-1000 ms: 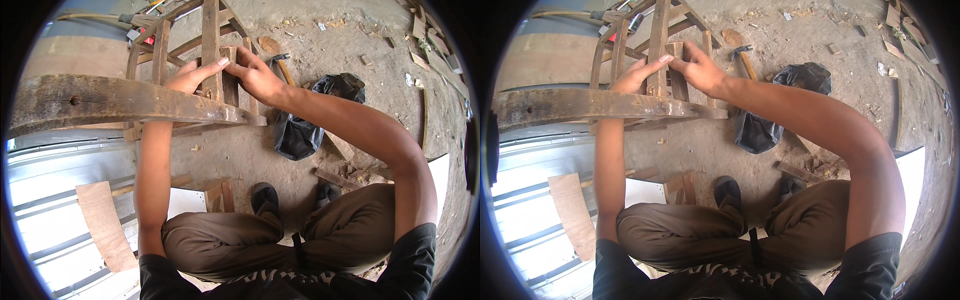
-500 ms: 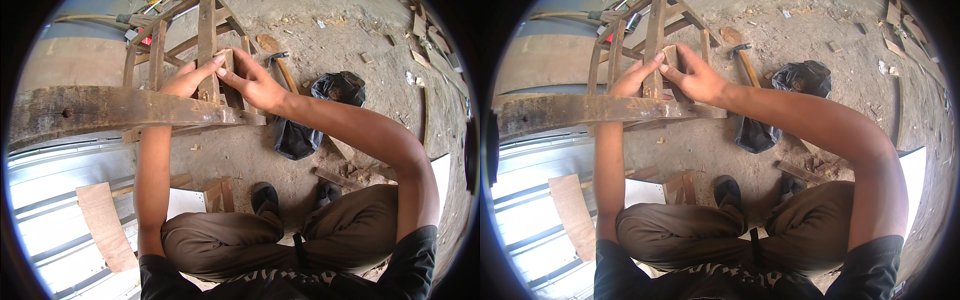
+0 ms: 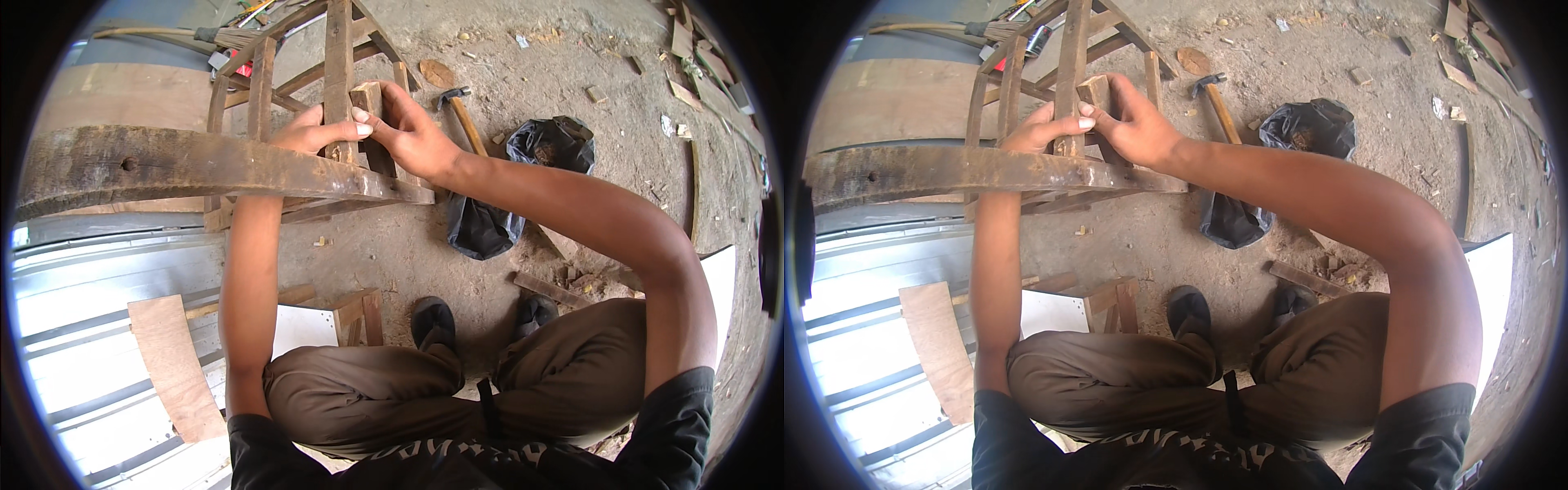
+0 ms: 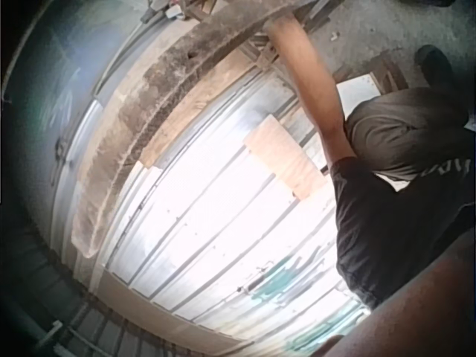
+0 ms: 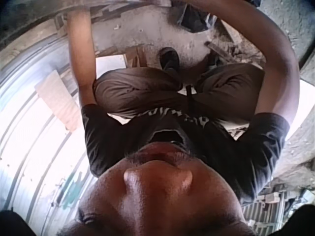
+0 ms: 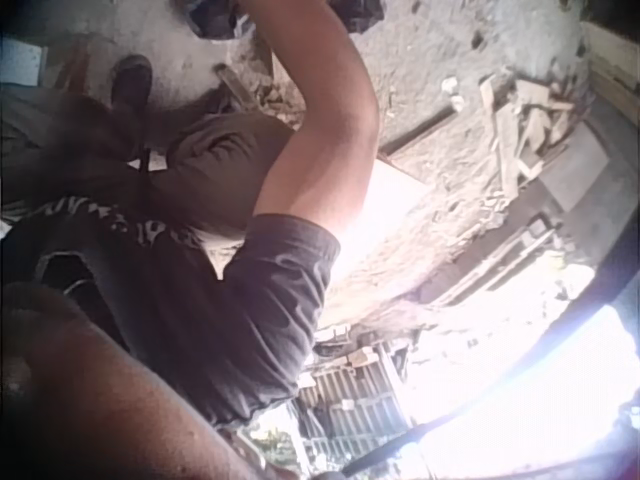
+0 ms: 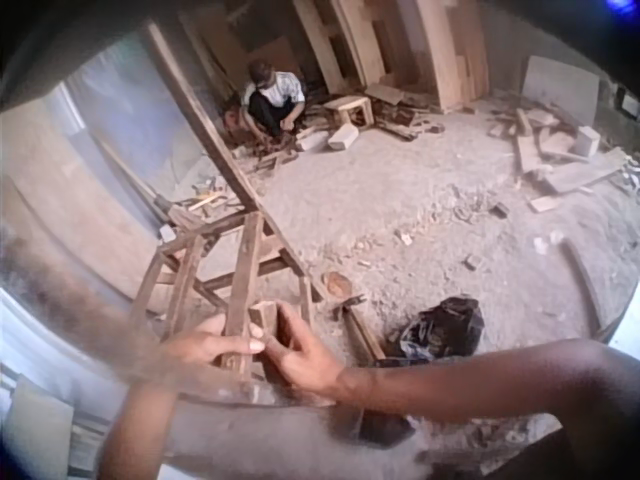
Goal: The person assembles a wooden frame by fitting small wooden pieces into joints. They then use a hand saw to cut a white board and a small wooden piece, and finally fit the cut piece into the frame.
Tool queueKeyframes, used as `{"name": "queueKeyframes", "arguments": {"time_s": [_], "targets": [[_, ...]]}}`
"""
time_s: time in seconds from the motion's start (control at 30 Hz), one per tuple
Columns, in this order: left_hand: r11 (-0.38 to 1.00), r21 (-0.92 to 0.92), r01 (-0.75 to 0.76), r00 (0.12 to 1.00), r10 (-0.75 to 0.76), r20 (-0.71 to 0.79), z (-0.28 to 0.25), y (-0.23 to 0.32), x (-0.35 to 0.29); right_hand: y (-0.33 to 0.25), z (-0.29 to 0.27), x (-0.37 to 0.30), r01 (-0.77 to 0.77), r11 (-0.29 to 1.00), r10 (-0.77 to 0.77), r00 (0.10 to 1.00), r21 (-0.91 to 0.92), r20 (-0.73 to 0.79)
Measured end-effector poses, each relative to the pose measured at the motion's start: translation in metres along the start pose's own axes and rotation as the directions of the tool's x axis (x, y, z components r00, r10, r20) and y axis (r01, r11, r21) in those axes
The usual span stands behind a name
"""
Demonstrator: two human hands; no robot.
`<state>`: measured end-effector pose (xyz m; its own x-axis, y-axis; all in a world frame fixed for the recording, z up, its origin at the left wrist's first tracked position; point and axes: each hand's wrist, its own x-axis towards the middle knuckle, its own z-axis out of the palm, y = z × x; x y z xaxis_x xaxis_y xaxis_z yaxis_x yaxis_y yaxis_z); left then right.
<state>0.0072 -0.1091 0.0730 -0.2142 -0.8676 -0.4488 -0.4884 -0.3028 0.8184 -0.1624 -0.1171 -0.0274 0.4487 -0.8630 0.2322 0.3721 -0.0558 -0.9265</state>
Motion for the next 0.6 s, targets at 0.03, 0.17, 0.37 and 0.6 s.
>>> {"name": "queueKeyframes", "arguments": {"time_s": [0.03,0.17,0.37,0.6], "targets": [[0.999,-0.028,-0.024,1.0,0.024,-0.006,-0.004,-0.009,0.004,-0.003,-0.002,0.0,-0.045,0.999,0.045,0.999,-0.026,0.028],[0.957,-0.291,0.023,0.997,-0.043,-0.062,0.007,0.0,0.006,-0.004,-0.008,0.005,-0.095,0.995,0.094,0.993,0.007,0.074],[0.998,0.029,0.047,0.991,-0.043,-0.127,0.011,0.017,0.012,-0.021,-0.018,0.01,-0.169,0.967,0.205,0.961,-0.192,0.183],[0.994,0.093,-0.049,0.978,0.067,-0.196,0.02,0.014,0.015,-0.025,-0.03,0.013,-0.06,0.957,0.152,0.938,-0.285,0.312]]}}
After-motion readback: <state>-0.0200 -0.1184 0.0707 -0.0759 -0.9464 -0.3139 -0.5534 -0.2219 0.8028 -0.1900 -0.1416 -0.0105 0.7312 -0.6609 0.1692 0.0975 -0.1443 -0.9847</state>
